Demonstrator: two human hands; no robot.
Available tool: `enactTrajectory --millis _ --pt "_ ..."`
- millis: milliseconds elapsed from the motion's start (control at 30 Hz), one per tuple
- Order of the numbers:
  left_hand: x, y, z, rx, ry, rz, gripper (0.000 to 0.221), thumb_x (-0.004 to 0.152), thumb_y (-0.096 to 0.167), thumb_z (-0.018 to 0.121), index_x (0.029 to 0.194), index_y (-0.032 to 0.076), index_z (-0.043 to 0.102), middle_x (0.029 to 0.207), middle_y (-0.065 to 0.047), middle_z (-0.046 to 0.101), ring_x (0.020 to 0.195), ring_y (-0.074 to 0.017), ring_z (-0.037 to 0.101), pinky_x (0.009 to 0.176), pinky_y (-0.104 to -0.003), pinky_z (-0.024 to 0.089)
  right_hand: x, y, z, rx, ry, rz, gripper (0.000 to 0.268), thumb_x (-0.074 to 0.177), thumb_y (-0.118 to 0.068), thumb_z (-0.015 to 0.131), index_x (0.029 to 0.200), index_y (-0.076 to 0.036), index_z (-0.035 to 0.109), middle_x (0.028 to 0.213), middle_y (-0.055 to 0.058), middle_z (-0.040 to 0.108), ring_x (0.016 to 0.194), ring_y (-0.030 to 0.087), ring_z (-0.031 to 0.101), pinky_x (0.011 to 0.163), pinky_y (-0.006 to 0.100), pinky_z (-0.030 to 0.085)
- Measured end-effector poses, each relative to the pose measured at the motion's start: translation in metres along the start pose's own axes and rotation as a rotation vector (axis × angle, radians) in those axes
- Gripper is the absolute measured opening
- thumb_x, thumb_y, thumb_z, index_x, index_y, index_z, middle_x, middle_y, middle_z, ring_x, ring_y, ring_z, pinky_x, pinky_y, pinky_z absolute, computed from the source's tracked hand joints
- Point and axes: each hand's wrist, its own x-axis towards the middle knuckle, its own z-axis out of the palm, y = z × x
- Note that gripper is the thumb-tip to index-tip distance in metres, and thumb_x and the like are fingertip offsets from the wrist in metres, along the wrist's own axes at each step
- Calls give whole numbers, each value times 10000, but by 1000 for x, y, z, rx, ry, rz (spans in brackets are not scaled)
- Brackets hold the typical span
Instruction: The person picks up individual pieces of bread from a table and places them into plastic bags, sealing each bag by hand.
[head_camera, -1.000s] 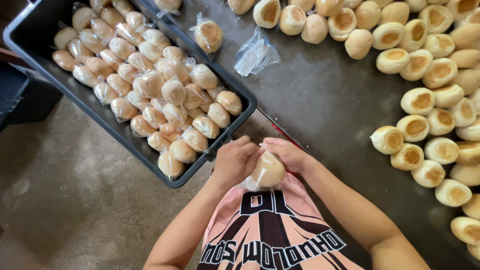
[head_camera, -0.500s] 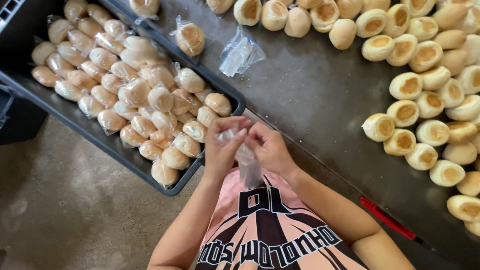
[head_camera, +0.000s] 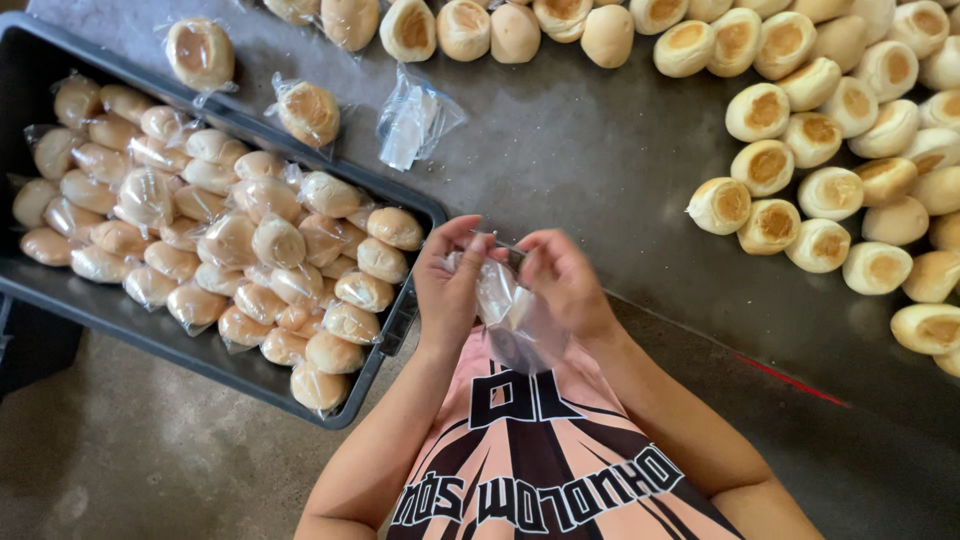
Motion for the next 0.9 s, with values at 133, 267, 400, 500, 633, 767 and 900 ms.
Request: enactTrajectory --millis 133,267,400,500,633,767,900 --pt "-2 0 8 11 37 32 260 1009 43 703 1246 -32 626 999 -104 638 890 -176 702 786 -276 558 -14 4 8 -64 -297 -11 175 1014 -199 671 980 -35 620 865 -48 606 786 37 525 693 224 453" --pt "-5 -1 18 84 -196 -27 289 948 48 726 1203 -20 607 1100 -70 729 1063 -111 708 905 -233 563 -14 -11 13 -213 -79 -37 259 1039 -248 626 1015 -8 720 819 -53 653 759 27 524 645 230 456" --pt "4 -1 14 230 70 76 399 890 61 841 1205 -39 617 973 -40 631 815 -76 580 687 -223 487 0 -39 -3 -611 -48 -255 309 1058 -255 614 916 1 712 735 -30 663 662 43 577 617 231 480" --pt "7 2 -5 383 -60 -118 621 807 112 858 1353 21 577 953 -72 604 746 -73 591 632 -211 482 8 -59 -14 -585 3 -261 256 1027 -248 634 985 -19 741 782 -8 721 641 37 610 572 227 488" --pt "21 11 -40 352 -170 -225 310 957 165 813 1122 -90 750 951 -79 719 806 -82 619 703 -225 488 12 -84 -34 -544 -44 -255 219 1036 -210 685 1105 -20 771 882 48 749 770 55 612 679 221 497" --pt "20 37 -45 385 -501 -320 338 849 192 772 1121 4 702 941 18 741 860 -57 670 787 -223 541 12 -98 -45 -507 -266 -183 225 986 -179 711 1137 -24 771 1025 68 800 899 65 694 787 211 544" --pt "15 31 -16 535 -556 -307 243 866 204 782 998 1 763 856 -35 748 780 -83 660 720 -276 558 30 -97 -45 -624 -328 -99 229 951 -177 731 1124 -38 789 986 76 827 862 91 707 773 232 548"
